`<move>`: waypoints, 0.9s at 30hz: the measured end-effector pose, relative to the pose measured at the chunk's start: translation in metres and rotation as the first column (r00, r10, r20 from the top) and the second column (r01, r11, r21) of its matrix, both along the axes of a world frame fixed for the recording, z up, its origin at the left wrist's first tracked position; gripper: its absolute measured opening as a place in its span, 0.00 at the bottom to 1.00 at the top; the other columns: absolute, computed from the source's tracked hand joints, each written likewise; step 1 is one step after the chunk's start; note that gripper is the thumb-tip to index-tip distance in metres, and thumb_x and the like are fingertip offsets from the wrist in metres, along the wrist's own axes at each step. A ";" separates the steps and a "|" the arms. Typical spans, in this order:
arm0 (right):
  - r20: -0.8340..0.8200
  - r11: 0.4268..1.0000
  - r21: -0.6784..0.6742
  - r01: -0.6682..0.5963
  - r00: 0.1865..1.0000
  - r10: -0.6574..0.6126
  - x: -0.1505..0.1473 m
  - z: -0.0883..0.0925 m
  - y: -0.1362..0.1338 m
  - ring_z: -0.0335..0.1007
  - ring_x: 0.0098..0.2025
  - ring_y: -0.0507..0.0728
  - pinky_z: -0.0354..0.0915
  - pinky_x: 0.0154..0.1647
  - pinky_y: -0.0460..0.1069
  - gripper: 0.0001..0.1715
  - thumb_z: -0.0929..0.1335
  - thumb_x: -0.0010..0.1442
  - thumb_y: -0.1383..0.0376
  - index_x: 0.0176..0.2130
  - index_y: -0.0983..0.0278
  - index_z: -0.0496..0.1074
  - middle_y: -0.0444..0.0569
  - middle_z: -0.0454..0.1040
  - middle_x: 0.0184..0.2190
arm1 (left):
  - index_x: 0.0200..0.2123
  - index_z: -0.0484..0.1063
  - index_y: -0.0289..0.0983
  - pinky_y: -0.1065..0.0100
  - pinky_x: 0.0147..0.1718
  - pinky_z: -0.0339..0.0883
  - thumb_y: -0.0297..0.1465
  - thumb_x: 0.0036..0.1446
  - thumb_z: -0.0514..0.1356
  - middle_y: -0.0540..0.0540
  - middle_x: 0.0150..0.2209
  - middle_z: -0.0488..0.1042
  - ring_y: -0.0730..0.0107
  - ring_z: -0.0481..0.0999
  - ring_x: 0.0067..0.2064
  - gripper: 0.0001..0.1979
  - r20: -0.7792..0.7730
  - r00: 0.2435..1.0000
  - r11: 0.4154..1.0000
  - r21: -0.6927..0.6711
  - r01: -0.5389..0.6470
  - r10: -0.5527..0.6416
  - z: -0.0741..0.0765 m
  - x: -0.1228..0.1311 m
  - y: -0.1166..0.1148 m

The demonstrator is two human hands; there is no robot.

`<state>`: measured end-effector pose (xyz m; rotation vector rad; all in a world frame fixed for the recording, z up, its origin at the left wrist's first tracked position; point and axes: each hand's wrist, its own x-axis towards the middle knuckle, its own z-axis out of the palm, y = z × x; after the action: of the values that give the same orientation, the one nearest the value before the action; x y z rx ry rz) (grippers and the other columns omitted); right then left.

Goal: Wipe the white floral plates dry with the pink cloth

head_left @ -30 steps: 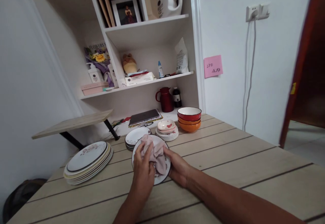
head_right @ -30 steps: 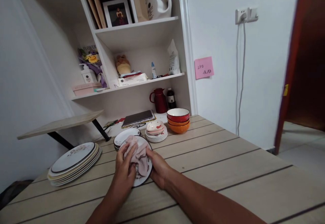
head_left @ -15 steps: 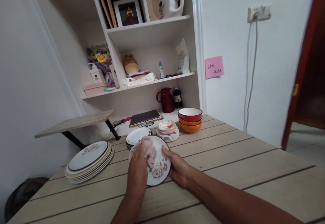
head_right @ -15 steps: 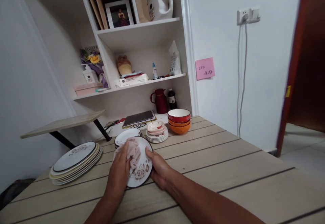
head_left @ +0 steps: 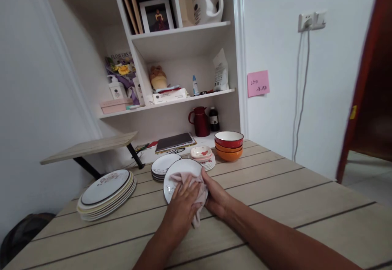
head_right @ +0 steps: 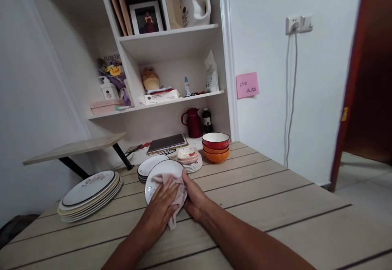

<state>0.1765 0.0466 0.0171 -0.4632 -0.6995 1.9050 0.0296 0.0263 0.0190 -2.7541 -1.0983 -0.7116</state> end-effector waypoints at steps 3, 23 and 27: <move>-0.037 0.999 -0.021 0.026 0.999 -0.026 0.013 0.003 0.007 0.71 0.50 0.59 0.61 0.56 0.55 0.39 0.58 0.61 0.43 0.55 0.70 0.67 0.58 0.74 0.50 | 0.60 0.59 0.41 0.48 0.61 0.53 0.26 0.58 0.54 0.43 0.60 0.65 0.60 0.57 0.64 0.26 -0.099 0.995 0.994 0.113 -0.012 0.023 -0.003 -0.002 0.004; 0.098 0.995 -0.093 -0.032 0.994 0.041 -0.016 0.000 -0.014 0.75 0.44 0.59 0.66 0.50 0.55 0.34 0.61 0.59 0.45 0.54 0.65 0.67 0.54 0.77 0.45 | 0.65 0.48 0.35 0.51 0.63 0.50 0.29 0.60 0.51 0.41 0.66 0.52 0.61 0.46 0.68 0.30 -0.001 0.992 0.985 0.115 -0.125 0.126 -0.005 -0.004 0.009; -0.002 0.988 -0.119 0.101 0.995 -0.102 0.010 0.008 0.005 0.74 0.45 0.59 0.65 0.52 0.55 0.34 0.60 0.61 0.46 0.53 0.69 0.68 0.57 0.77 0.46 | 0.63 0.53 0.39 0.51 0.63 0.51 0.30 0.59 0.53 0.44 0.65 0.56 0.62 0.49 0.67 0.28 -0.103 0.994 0.996 0.087 -0.027 0.036 -0.007 0.002 0.007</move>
<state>0.1863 0.0513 0.0252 -0.5552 -0.5489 1.8579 0.0312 0.0335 0.0123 -2.6634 -1.0620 -0.5884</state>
